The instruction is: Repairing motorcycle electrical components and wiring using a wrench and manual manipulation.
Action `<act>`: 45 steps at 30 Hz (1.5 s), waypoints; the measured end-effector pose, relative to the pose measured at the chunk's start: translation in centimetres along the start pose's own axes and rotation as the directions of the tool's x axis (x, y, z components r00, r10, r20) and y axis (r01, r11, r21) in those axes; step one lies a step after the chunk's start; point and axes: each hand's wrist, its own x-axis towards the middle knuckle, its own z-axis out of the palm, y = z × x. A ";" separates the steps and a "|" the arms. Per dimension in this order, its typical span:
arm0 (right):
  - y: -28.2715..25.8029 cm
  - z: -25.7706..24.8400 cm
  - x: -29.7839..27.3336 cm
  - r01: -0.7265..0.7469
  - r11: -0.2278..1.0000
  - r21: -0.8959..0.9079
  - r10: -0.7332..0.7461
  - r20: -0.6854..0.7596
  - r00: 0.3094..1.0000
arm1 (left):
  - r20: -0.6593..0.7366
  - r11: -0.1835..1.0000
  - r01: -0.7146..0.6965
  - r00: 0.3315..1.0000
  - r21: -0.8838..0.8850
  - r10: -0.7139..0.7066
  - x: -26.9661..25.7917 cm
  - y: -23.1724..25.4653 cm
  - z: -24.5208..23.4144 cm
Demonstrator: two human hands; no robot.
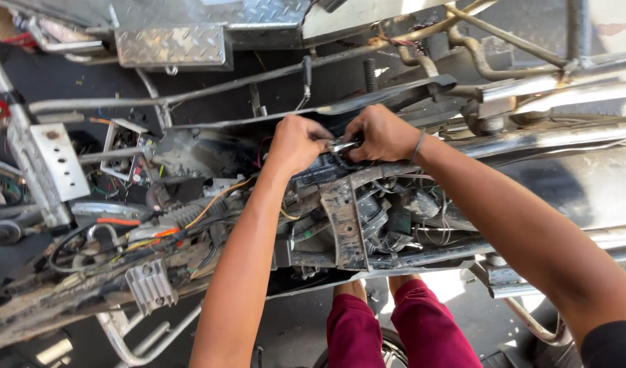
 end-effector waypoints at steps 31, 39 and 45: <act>0.8 -0.1 -1.2 0.094 0.977 -0.191 -0.091 0.020 0.996 | 0.137 0.991 0.117 0.985 -0.057 -0.109 0.7 1.1 -1.5; -1.2 -0.1 -2.1 0.113 0.991 -0.066 -0.112 0.011 0.994 | 0.195 0.995 0.080 0.979 -0.066 -0.066 1.0 0.9 -1.6; -0.2 -0.3 -1.7 0.155 0.986 -0.054 -0.154 0.027 0.988 | 0.260 0.998 0.023 0.965 0.056 -0.037 1.9 0.6 -1.0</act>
